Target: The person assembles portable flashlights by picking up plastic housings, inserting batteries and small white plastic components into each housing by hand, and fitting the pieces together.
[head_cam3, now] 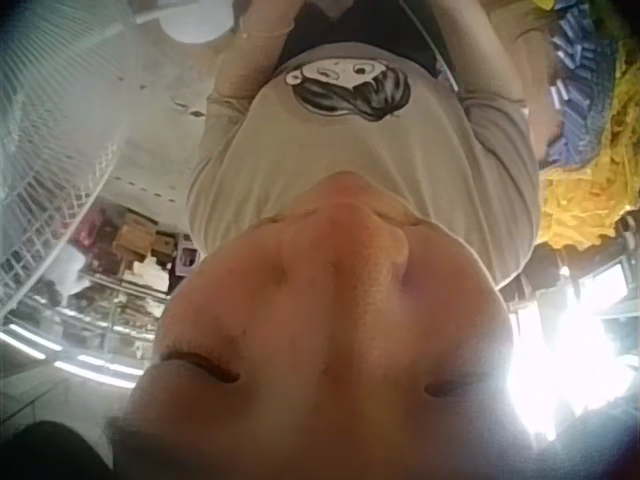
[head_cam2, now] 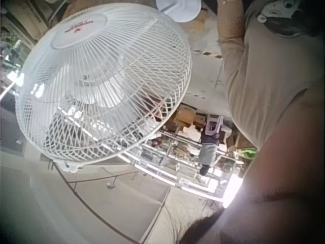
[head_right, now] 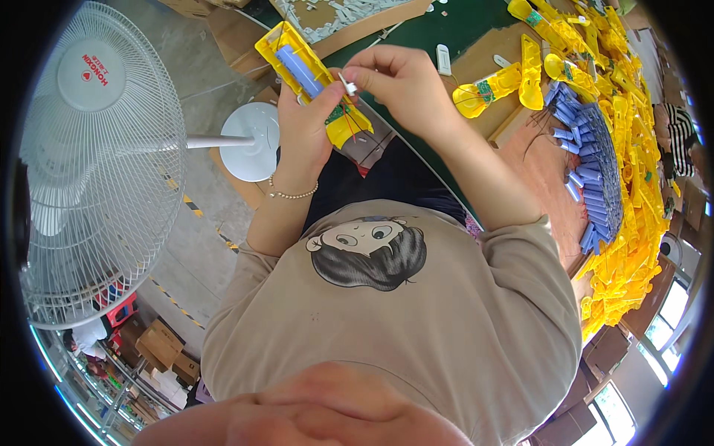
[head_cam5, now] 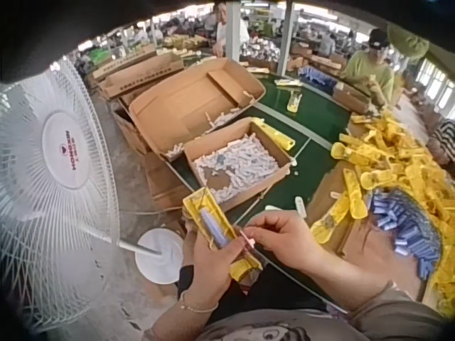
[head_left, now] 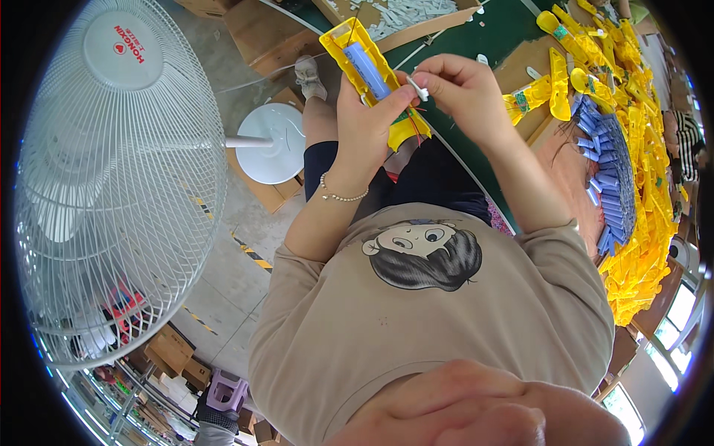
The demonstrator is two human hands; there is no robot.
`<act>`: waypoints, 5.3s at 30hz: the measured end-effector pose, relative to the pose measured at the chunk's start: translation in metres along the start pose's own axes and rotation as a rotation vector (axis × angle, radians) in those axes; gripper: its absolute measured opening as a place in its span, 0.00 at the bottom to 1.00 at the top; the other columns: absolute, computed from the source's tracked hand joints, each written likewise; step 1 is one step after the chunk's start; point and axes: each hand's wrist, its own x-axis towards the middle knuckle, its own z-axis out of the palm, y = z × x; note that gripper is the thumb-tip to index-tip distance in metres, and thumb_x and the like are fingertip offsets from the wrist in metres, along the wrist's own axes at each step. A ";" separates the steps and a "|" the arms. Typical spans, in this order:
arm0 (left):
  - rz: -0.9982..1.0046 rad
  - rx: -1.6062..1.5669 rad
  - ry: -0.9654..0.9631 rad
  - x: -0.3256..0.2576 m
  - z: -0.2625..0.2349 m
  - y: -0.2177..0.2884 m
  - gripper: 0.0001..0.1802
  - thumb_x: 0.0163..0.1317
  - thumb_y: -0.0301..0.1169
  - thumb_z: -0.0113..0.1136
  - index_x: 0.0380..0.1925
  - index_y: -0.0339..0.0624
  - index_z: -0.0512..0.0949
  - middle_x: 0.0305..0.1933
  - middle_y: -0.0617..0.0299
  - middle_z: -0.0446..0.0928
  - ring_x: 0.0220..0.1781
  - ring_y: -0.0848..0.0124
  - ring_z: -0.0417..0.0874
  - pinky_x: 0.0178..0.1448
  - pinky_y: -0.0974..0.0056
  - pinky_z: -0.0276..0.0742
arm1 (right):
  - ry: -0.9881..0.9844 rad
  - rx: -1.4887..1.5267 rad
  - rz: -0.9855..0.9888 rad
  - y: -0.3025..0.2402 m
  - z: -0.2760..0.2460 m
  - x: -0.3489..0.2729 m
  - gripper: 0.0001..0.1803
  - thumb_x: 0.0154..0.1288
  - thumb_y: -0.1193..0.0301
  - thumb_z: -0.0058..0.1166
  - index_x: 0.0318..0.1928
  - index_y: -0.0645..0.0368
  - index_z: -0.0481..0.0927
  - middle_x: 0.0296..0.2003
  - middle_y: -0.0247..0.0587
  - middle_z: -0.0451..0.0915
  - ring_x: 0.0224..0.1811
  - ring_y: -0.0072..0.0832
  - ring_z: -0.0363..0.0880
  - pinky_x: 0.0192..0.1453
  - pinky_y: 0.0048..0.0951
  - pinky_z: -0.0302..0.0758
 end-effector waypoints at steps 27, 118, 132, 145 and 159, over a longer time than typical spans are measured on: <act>-0.005 0.556 -0.276 -0.023 0.004 -0.050 0.23 0.60 0.28 0.59 0.51 0.35 0.61 0.40 0.58 0.73 0.36 0.73 0.78 0.42 0.67 0.75 | 0.329 -0.166 0.011 0.024 -0.043 -0.038 0.12 0.67 0.68 0.53 0.30 0.65 0.78 0.18 0.26 0.69 0.19 0.10 0.62 0.21 0.15 0.57; 0.240 0.139 -0.435 -0.006 0.035 0.003 0.36 0.65 0.44 0.46 0.67 0.38 0.49 0.46 0.50 0.73 0.37 0.66 0.79 0.43 0.59 0.79 | -0.261 0.155 0.199 0.014 -0.032 -0.114 0.11 0.57 0.77 0.60 0.42 0.66 0.79 0.27 0.36 0.82 0.30 0.18 0.79 0.36 0.19 0.72; 0.419 0.337 -0.132 -0.007 0.038 -0.031 0.26 0.71 0.35 0.40 0.66 0.43 0.48 0.44 0.58 0.68 0.41 0.69 0.73 0.49 0.58 0.77 | 0.060 -0.327 0.031 -0.018 -0.023 -0.130 0.49 0.50 0.76 0.66 0.71 0.49 0.52 0.15 0.34 0.73 0.18 0.23 0.71 0.25 0.22 0.65; 0.333 0.624 -0.282 0.010 0.019 -0.055 0.19 0.65 0.30 0.50 0.53 0.36 0.60 0.40 0.61 0.69 0.36 0.76 0.72 0.39 0.72 0.70 | 0.064 0.242 -0.133 0.002 -0.027 -0.117 0.07 0.63 0.74 0.54 0.39 0.65 0.79 0.27 0.36 0.80 0.27 0.19 0.79 0.29 0.18 0.72; -0.070 0.442 -0.454 -0.006 0.021 -0.058 0.27 0.52 0.17 0.56 0.52 0.39 0.61 0.40 0.58 0.72 0.39 0.71 0.77 0.43 0.66 0.79 | 0.333 0.103 -0.142 -0.006 -0.069 -0.102 0.14 0.68 0.66 0.53 0.44 0.66 0.81 0.20 0.30 0.76 0.16 0.08 0.61 0.18 0.13 0.52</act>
